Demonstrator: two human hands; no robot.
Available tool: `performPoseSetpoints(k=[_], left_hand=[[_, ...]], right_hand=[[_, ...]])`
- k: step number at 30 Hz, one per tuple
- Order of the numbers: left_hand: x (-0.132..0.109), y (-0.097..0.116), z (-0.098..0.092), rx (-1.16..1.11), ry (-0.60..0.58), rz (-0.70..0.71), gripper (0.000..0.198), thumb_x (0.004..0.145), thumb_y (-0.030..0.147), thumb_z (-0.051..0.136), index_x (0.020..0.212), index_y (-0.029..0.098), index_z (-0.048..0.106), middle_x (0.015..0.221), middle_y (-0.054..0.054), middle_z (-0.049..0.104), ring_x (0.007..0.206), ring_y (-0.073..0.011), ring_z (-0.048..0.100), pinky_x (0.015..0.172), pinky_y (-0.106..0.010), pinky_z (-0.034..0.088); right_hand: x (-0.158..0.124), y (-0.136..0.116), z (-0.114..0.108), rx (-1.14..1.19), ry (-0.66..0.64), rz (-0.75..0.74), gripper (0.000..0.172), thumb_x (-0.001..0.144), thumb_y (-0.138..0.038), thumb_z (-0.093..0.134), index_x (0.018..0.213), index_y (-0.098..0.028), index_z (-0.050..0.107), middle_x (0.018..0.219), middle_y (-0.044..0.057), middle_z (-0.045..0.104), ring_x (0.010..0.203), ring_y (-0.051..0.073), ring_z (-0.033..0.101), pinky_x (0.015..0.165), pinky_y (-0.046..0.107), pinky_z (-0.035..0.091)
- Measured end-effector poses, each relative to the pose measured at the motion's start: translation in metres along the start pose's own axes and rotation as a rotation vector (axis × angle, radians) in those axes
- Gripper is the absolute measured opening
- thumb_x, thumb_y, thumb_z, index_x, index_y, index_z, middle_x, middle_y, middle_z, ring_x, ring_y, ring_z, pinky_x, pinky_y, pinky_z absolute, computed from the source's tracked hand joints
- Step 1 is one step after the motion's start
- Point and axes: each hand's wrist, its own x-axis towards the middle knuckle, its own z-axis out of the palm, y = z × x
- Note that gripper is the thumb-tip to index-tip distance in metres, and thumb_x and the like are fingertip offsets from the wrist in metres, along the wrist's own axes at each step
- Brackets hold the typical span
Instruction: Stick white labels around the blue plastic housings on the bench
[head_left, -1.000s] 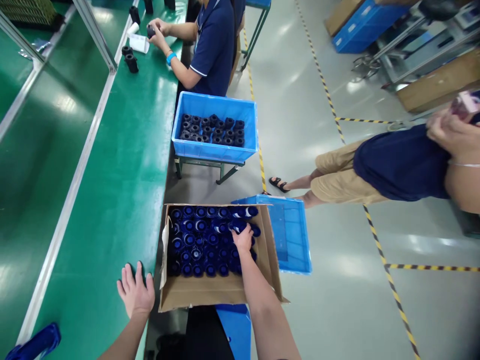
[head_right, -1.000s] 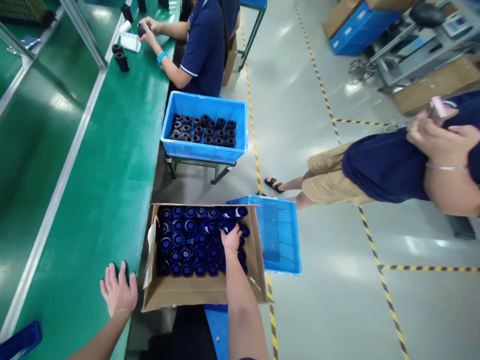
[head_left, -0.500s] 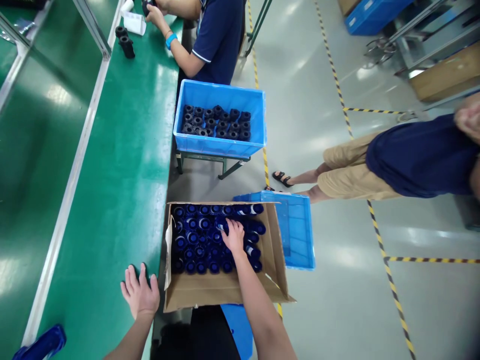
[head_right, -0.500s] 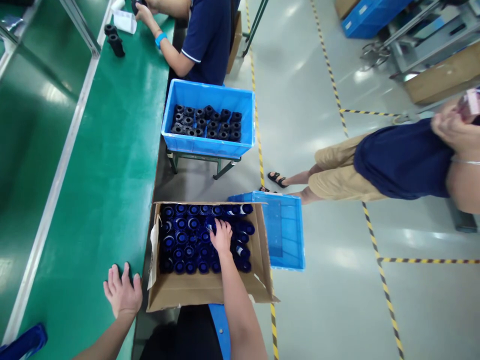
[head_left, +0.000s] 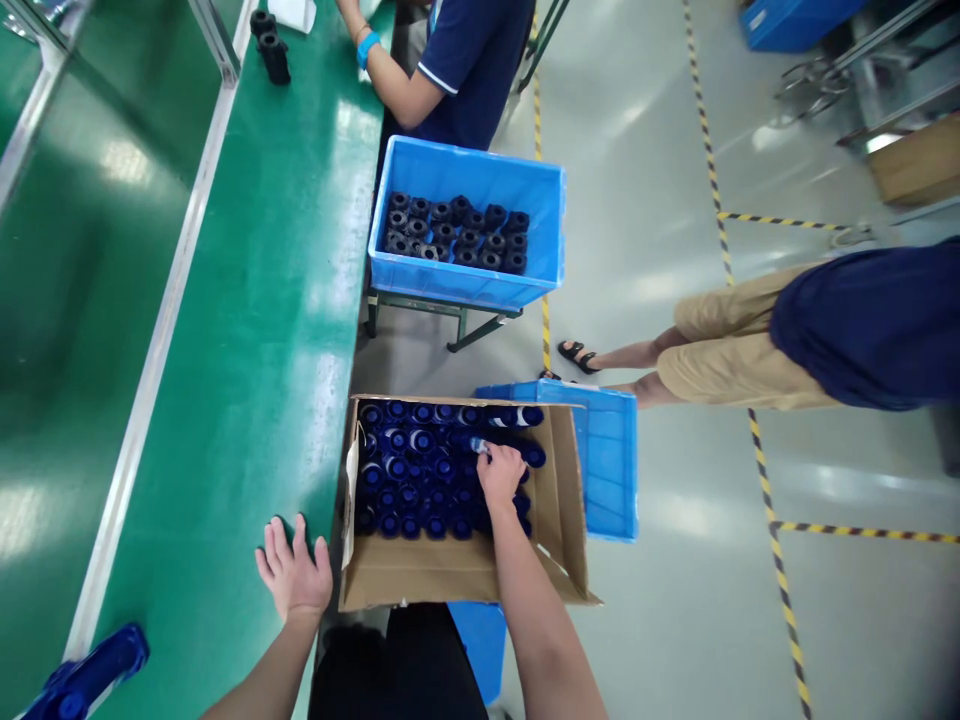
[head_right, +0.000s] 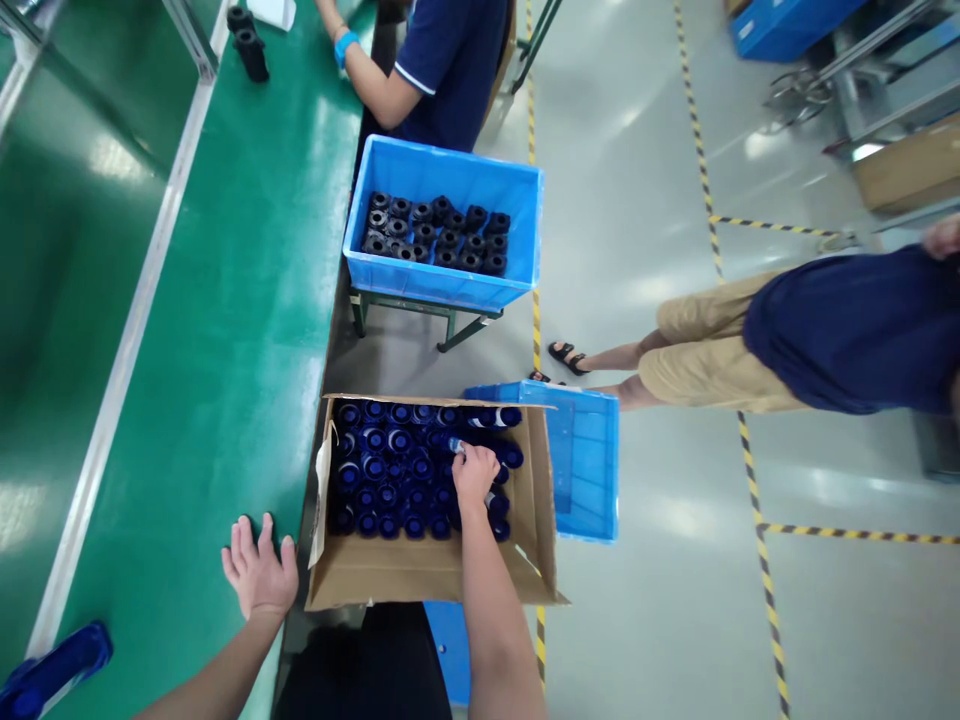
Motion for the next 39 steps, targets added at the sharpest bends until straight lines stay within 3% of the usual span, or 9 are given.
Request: performPoseSetpoints(k=[4, 7, 11, 14, 20, 25, 32, 39], left_hand=[[0.000, -0.001, 0.001, -0.015, -0.002, -0.005, 0.053, 0.103, 0.037, 0.052, 0.148, 0.010, 0.057, 0.169, -0.027, 0.036, 0.160, -0.0422, 0.029, 0.127, -0.069, 0.021], [0.000, -0.001, 0.002, -0.019, 0.000, -0.006, 0.052, 0.103, 0.039, 0.051, 0.146, 0.010, 0.059, 0.167, -0.028, 0.038, 0.159, -0.0422, 0.030, 0.127, -0.069, 0.022], [0.000, 0.000, 0.002, -0.025, -0.002, -0.016, 0.051, 0.104, 0.040, 0.051, 0.143, 0.010, 0.061, 0.166, -0.028, 0.040, 0.159, -0.0422, 0.031, 0.127, -0.068, 0.022], [0.001, 0.001, 0.002, -0.033, 0.000, -0.027, 0.051, 0.103, 0.040, 0.052, 0.145, 0.012, 0.060, 0.167, -0.027, 0.040, 0.159, -0.0419, 0.032, 0.126, -0.069, 0.023], [0.001, 0.001, 0.001, -0.032, -0.010, -0.030, 0.053, 0.101, 0.036, 0.053, 0.149, 0.013, 0.057, 0.168, -0.027, 0.036, 0.159, -0.0430, 0.032, 0.125, -0.070, 0.024], [0.002, 0.001, 0.000, -0.026, -0.014, -0.026, 0.054, 0.101, 0.036, 0.055, 0.149, 0.013, 0.056, 0.168, -0.027, 0.037, 0.159, -0.0431, 0.032, 0.125, -0.070, 0.024], [0.004, 0.002, -0.001, -0.019, 0.026, -0.006, 0.051, 0.103, 0.038, 0.052, 0.143, 0.008, 0.060, 0.163, -0.030, 0.043, 0.158, -0.0429, 0.033, 0.127, -0.069, 0.023], [0.004, 0.003, -0.001, -0.014, 0.026, -0.012, 0.052, 0.103, 0.037, 0.052, 0.148, 0.011, 0.057, 0.166, -0.028, 0.040, 0.158, -0.0427, 0.033, 0.126, -0.069, 0.024]], right_hand=[[0.002, -0.012, 0.005, 0.042, 0.042, 0.041, 0.038, 0.099, -0.046, 0.067, 0.126, -0.020, 0.065, 0.134, 0.010, 0.063, 0.123, 0.030, 0.060, 0.106, 0.055, 0.049], [-0.018, -0.028, 0.003, 0.100, 0.048, 0.044, 0.045, 0.100, -0.048, 0.064, 0.135, -0.021, 0.060, 0.143, 0.011, 0.057, 0.130, 0.033, 0.055, 0.110, 0.058, 0.045], [-0.058, -0.051, 0.005, 0.186, -0.107, -0.013, 0.054, 0.098, -0.051, 0.067, 0.142, -0.021, 0.056, 0.143, 0.012, 0.058, 0.126, 0.032, 0.060, 0.103, 0.054, 0.054], [-0.071, -0.062, 0.014, 0.221, -0.231, 0.005, 0.050, 0.099, -0.048, 0.068, 0.140, -0.021, 0.058, 0.136, 0.011, 0.063, 0.114, 0.028, 0.066, 0.094, 0.048, 0.059], [-0.040, -0.056, 0.019, 0.256, -0.257, 0.182, 0.046, 0.101, -0.044, 0.066, 0.140, -0.021, 0.058, 0.133, 0.011, 0.065, 0.110, 0.027, 0.067, 0.096, 0.049, 0.059], [-0.017, -0.058, 0.022, 0.353, -0.288, 0.213, 0.046, 0.100, -0.044, 0.068, 0.139, -0.021, 0.059, 0.136, 0.011, 0.064, 0.114, 0.028, 0.066, 0.100, 0.051, 0.057], [-0.037, -0.064, 0.031, 0.651, -0.265, 0.308, 0.043, 0.100, -0.038, 0.070, 0.138, -0.021, 0.060, 0.139, 0.011, 0.063, 0.118, 0.028, 0.066, 0.101, 0.053, 0.058], [-0.054, -0.052, 0.038, 0.999, -0.200, 0.647, 0.045, 0.102, -0.040, 0.067, 0.140, -0.020, 0.058, 0.142, 0.012, 0.061, 0.120, 0.029, 0.066, 0.099, 0.052, 0.060]])
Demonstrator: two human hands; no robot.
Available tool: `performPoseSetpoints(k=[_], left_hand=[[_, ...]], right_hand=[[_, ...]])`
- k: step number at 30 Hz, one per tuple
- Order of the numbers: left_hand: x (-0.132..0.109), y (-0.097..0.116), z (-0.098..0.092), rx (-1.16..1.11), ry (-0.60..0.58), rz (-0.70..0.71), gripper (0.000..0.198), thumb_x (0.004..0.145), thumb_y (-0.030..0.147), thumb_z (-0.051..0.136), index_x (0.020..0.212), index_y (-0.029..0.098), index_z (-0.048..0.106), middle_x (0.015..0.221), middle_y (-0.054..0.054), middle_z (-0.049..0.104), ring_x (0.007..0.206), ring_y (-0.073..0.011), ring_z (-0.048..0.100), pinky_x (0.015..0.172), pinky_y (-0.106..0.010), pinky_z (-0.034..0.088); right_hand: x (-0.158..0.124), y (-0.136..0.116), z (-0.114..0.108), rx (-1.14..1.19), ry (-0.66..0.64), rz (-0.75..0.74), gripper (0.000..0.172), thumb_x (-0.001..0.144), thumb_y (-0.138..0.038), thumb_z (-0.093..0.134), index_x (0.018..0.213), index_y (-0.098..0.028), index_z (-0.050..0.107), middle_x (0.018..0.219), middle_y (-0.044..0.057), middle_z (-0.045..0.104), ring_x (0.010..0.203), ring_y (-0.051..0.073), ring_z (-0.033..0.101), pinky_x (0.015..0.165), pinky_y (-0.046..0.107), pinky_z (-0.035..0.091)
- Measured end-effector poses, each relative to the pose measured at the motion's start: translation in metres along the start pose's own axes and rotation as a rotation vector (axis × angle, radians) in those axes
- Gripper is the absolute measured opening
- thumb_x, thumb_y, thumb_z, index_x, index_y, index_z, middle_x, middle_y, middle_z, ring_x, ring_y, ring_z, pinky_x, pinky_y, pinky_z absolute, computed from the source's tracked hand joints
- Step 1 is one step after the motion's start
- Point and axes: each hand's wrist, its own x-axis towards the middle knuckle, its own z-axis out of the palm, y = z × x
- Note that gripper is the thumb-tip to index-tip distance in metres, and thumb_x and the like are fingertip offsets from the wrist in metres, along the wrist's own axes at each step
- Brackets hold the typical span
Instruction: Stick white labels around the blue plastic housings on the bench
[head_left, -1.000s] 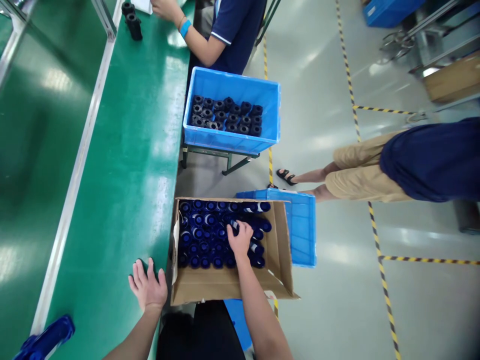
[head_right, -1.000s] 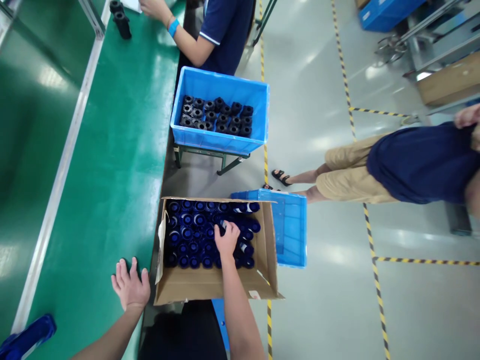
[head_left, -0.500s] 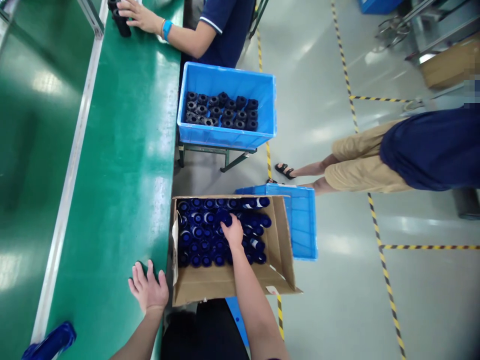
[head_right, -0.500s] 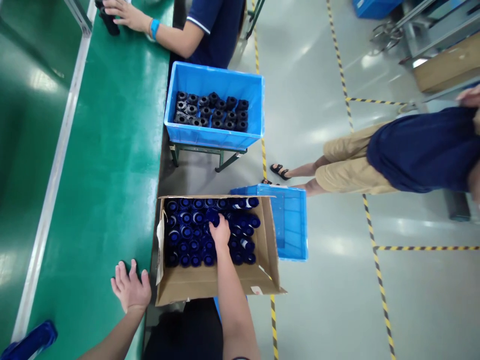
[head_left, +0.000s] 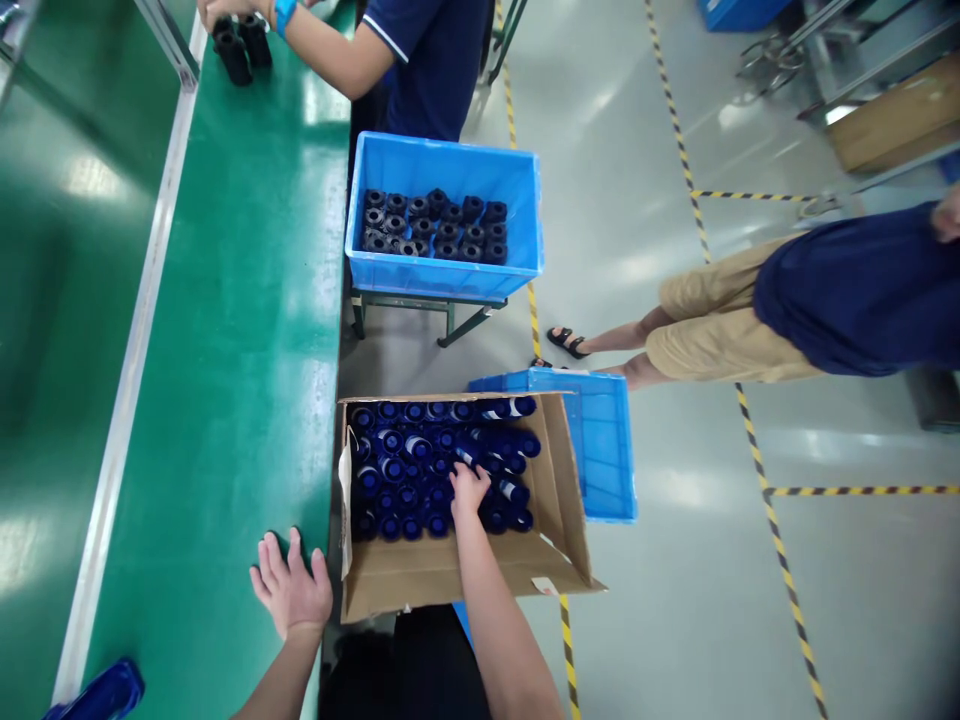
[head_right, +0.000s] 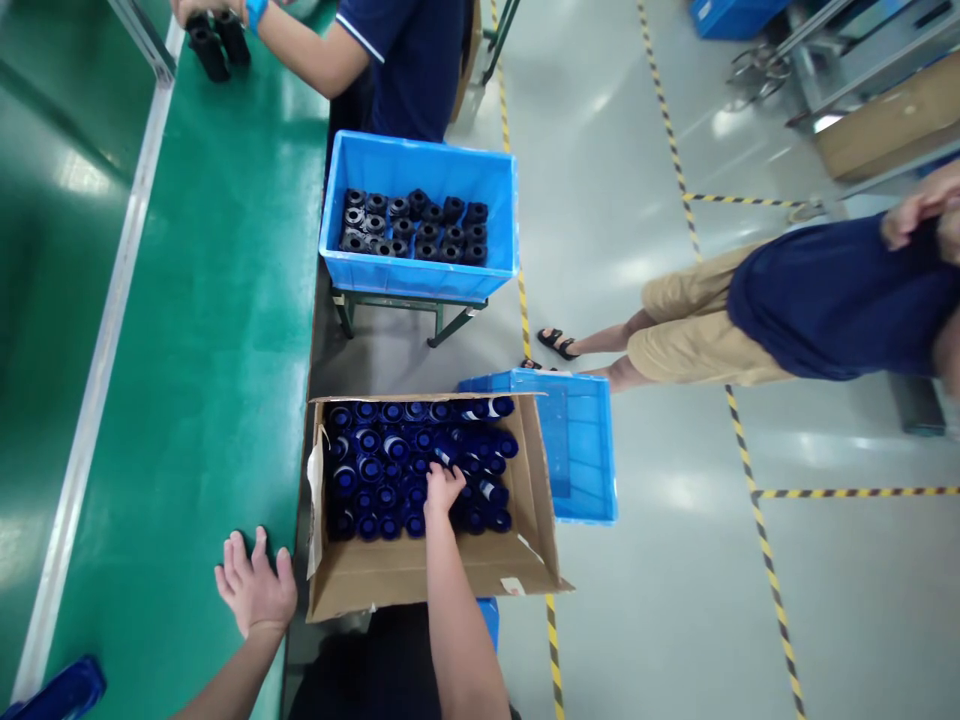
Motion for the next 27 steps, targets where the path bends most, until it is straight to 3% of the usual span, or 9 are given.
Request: performPoseSetpoints(k=[5, 12, 16, 21, 27], left_hand=[[0.000, 0.000, 0.000, -0.002, -0.008, -0.012, 0.053, 0.102, 0.037, 0.052, 0.148, 0.012, 0.057, 0.167, -0.028, 0.039, 0.158, -0.0433, 0.033, 0.126, -0.070, 0.025], [0.000, 0.000, 0.000, -0.022, -0.006, -0.021, 0.057, 0.102, 0.038, 0.051, 0.154, 0.016, 0.052, 0.169, -0.025, 0.036, 0.159, -0.0431, 0.032, 0.126, -0.071, 0.023], [0.001, 0.000, 0.002, -0.035, 0.018, -0.008, 0.057, 0.102, 0.038, 0.050, 0.154, 0.016, 0.051, 0.169, -0.025, 0.036, 0.158, -0.0441, 0.032, 0.126, -0.071, 0.022], [-0.001, -0.003, 0.005, -0.033, 0.016, -0.009, 0.058, 0.101, 0.038, 0.053, 0.155, 0.017, 0.050, 0.170, -0.024, 0.036, 0.158, -0.0436, 0.033, 0.126, -0.071, 0.024], [-0.003, -0.003, 0.005, -0.015, -0.004, -0.023, 0.055, 0.101, 0.039, 0.051, 0.151, 0.017, 0.054, 0.169, -0.023, 0.037, 0.158, -0.0422, 0.033, 0.126, -0.069, 0.024]], right_hand=[[0.020, -0.008, -0.003, 0.204, -0.086, 0.190, 0.049, 0.103, -0.048, 0.063, 0.143, -0.020, 0.056, 0.141, 0.013, 0.063, 0.118, 0.029, 0.067, 0.099, 0.054, 0.059], [0.041, -0.024, 0.047, 0.325, -0.014, 0.205, 0.054, 0.103, -0.048, 0.062, 0.150, -0.024, 0.050, 0.152, 0.013, 0.055, 0.127, 0.032, 0.062, 0.103, 0.056, 0.057], [0.040, -0.023, 0.058, 0.331, 0.033, 0.200, 0.049, 0.103, -0.045, 0.065, 0.145, -0.022, 0.055, 0.147, 0.013, 0.059, 0.124, 0.031, 0.064, 0.101, 0.054, 0.058], [0.031, -0.012, 0.038, 0.299, 0.026, 0.189, 0.046, 0.103, -0.045, 0.065, 0.141, -0.020, 0.058, 0.141, 0.012, 0.062, 0.119, 0.029, 0.067, 0.099, 0.052, 0.060], [0.051, -0.017, -0.025, 0.304, 0.039, 0.161, 0.049, 0.103, -0.046, 0.064, 0.144, -0.021, 0.056, 0.145, 0.013, 0.059, 0.123, 0.030, 0.065, 0.101, 0.054, 0.059]])
